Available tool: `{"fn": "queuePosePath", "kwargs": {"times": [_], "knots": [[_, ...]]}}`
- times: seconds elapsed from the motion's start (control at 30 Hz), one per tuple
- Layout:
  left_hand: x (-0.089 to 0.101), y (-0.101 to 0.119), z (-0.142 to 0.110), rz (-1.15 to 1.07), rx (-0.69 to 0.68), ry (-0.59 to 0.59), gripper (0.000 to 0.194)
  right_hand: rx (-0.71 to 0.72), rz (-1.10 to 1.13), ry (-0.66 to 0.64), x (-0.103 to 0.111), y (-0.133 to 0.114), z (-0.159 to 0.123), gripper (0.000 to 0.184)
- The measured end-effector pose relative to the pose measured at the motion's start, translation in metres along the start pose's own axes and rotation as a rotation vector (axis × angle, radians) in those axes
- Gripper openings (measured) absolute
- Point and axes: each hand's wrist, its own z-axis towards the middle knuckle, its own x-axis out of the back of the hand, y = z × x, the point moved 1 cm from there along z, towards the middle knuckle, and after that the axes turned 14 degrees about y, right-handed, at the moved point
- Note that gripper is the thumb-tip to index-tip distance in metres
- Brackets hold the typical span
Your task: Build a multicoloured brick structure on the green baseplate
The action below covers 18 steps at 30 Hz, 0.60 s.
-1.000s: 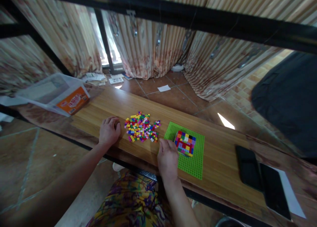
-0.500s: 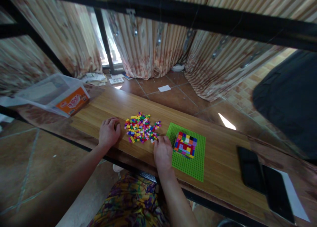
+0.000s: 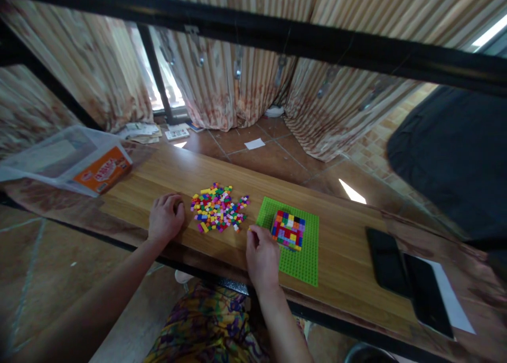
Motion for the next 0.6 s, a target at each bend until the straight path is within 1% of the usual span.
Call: {"fn": "queuePosePath", "kwargs": {"times": [0.17,0.3,0.43,0.5,0.6], "knots": [[0.0,0.0,0.001,0.017,-0.008,0.002,0.026,-0.048,0.025,0.101,0.036,0.015,0.006,0.023],[0.001,0.0,0.001,0.007,-0.016,0.001,0.028,-0.023,-0.061,0.184,0.055,0.035,0.02,0.026],[0.001,-0.001,0.002,0.006,-0.016,-0.002,0.028,0.048,-0.213,0.216,0.057,0.048,0.033,0.029],[0.0,-0.001,0.001,0.003,-0.014,0.001,0.028,0.075,-0.272,0.202,0.054,0.05,0.036,0.031],[0.0,-0.002,0.001,0.002,-0.002,-0.005,0.027,0.076,-0.35,0.171,0.048,0.051,0.037,0.032]]}}
